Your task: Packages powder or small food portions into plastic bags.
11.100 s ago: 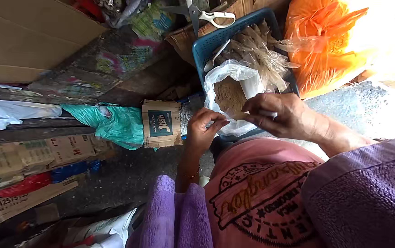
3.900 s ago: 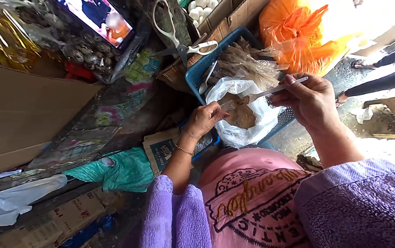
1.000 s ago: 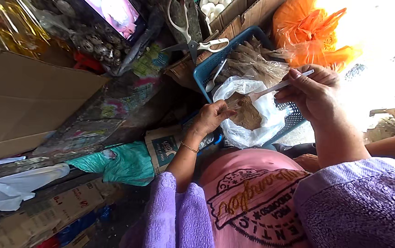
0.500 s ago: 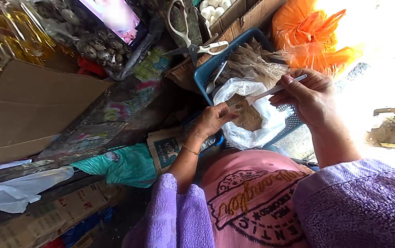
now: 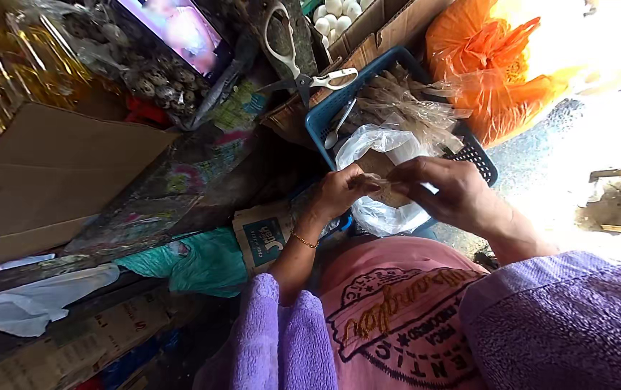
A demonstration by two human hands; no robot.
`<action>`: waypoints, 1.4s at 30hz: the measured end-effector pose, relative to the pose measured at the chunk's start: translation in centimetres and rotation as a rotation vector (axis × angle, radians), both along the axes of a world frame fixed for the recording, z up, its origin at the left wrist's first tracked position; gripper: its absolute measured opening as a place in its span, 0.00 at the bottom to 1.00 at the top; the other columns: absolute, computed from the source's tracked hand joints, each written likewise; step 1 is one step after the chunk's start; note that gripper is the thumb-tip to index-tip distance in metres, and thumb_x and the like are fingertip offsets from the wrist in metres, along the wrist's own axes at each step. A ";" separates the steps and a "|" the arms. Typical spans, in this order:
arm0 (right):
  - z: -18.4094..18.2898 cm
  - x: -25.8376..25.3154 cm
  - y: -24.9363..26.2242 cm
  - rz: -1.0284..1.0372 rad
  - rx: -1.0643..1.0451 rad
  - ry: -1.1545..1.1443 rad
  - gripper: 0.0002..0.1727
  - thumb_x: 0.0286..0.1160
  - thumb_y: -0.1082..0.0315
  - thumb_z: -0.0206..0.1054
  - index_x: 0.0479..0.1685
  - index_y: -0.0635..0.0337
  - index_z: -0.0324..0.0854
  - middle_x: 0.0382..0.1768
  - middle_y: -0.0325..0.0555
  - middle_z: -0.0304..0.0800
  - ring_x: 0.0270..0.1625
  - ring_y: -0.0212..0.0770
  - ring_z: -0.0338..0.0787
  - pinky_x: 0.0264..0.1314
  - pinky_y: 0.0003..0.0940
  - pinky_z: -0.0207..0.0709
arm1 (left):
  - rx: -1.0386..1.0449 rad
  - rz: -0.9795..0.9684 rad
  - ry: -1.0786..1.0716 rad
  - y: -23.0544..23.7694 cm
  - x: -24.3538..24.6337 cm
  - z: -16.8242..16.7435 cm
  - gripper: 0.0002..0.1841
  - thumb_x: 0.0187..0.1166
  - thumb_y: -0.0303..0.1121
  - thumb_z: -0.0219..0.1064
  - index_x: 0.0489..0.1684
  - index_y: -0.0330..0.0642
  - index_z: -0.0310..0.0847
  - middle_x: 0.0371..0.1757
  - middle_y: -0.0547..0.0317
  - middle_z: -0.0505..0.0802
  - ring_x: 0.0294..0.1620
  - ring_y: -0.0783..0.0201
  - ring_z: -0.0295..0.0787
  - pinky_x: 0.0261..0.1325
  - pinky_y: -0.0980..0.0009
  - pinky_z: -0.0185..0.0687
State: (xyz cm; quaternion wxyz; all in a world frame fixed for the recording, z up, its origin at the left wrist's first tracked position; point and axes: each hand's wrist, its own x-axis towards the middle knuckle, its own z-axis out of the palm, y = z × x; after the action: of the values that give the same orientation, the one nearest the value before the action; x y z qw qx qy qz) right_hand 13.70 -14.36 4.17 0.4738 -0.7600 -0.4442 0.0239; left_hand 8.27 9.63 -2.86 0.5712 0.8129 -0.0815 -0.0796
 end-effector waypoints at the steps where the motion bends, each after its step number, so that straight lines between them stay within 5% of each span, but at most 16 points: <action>1: 0.1 -0.1 -0.2 0.053 -0.020 -0.072 0.12 0.84 0.66 0.63 0.47 0.64 0.90 0.48 0.48 0.95 0.50 0.36 0.94 0.55 0.32 0.88 | -0.008 -0.008 -0.016 0.1 -0.1 -0.2 0.13 0.80 0.42 0.72 0.37 0.41 0.80 0.25 0.60 0.84 0.22 0.71 0.77 0.26 0.73 0.74; 7: 1.0 0.3 -2.3 0.138 0.044 -0.175 0.12 0.83 0.68 0.63 0.45 0.65 0.92 0.50 0.52 0.95 0.55 0.39 0.94 0.60 0.31 0.87 | -0.052 0.062 -0.065 0.0 0.5 -1.8 0.13 0.76 0.38 0.76 0.35 0.36 0.82 0.27 0.63 0.88 0.27 0.77 0.82 0.35 0.78 0.80; 15: -1.2 -0.2 -4.8 -0.051 0.112 -0.023 0.11 0.81 0.70 0.64 0.45 0.70 0.89 0.50 0.53 0.94 0.56 0.36 0.93 0.65 0.30 0.86 | -0.278 0.203 -0.193 0.8 0.3 -1.4 0.03 0.76 0.27 0.72 0.38 0.38 0.83 0.34 0.71 0.89 0.36 0.83 0.85 0.43 0.81 0.83; 19: -5.5 -1.3 -4.4 -0.026 -0.148 -0.129 0.12 0.79 0.67 0.65 0.46 0.60 0.93 0.50 0.50 0.96 0.55 0.46 0.95 0.60 0.43 0.87 | -0.436 0.238 -0.309 1.8 0.8 -0.2 0.04 0.80 0.38 0.72 0.37 0.55 0.82 0.32 0.82 0.87 0.31 0.86 0.80 0.34 0.85 0.77; 23: -8.2 -2.3 -4.3 0.096 -0.446 -0.106 0.11 0.76 0.69 0.68 0.51 0.57 0.93 0.57 0.51 0.94 0.64 0.57 0.91 0.63 0.61 0.82 | -0.429 0.271 -0.331 2.3 1.9 -0.2 0.05 0.80 0.30 0.70 0.35 0.52 0.79 0.31 0.80 0.85 0.29 0.85 0.77 0.32 0.85 0.74; 27: -5.1 -2.0 -5.1 0.274 -0.692 0.188 0.19 0.73 0.76 0.69 0.62 0.55 0.90 0.72 0.54 0.85 0.75 0.60 0.83 0.73 0.65 0.74 | -0.419 0.280 -0.372 1.8 2.0 0.0 0.05 0.79 0.28 0.70 0.36 0.51 0.81 0.33 0.79 0.86 0.32 0.85 0.79 0.36 0.85 0.77; 29: -2.9 -1.2 -5.1 0.313 -0.642 0.235 0.18 0.73 0.75 0.71 0.61 0.56 0.90 0.73 0.54 0.84 0.72 0.58 0.85 0.70 0.61 0.78 | -0.402 0.267 -0.377 1.5 2.0 0.3 0.04 0.79 0.26 0.69 0.38 0.48 0.81 0.35 0.79 0.87 0.35 0.85 0.82 0.39 0.84 0.80; 32: -0.4 0.0 -3.5 0.207 -0.353 0.069 0.15 0.78 0.65 0.66 0.59 0.57 0.90 0.70 0.51 0.88 0.67 0.49 0.90 0.65 0.49 0.86 | -0.381 0.245 -0.369 0.9 2.0 0.6 0.04 0.78 0.25 0.69 0.38 0.45 0.80 0.33 0.77 0.86 0.35 0.84 0.81 0.39 0.84 0.79; 35: 2.4 1.2 0.2 0.039 -0.192 -0.110 0.16 0.84 0.62 0.63 0.60 0.60 0.88 0.69 0.56 0.86 0.70 0.51 0.87 0.70 0.46 0.82 | -0.355 0.247 -0.365 0.5 2.0 0.7 0.03 0.78 0.25 0.68 0.37 0.44 0.80 0.32 0.77 0.86 0.34 0.85 0.81 0.39 0.84 0.79; 42: 5.1 2.4 6.9 -0.033 -0.296 -0.381 0.13 0.84 0.62 0.62 0.49 0.59 0.89 0.77 0.56 0.79 0.77 0.59 0.81 0.63 0.54 0.82 | -0.281 0.332 -0.323 0.2 2.1 2.0 0.03 0.76 0.28 0.70 0.35 0.45 0.80 0.30 0.77 0.85 0.32 0.85 0.80 0.39 0.83 0.79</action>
State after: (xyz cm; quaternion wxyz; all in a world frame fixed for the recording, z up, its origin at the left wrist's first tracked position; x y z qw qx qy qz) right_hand 16.10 -7.45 9.31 0.2650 -0.8190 -0.5050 -0.0628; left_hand 10.32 9.85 -0.85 0.6633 0.7300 -0.0474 0.1581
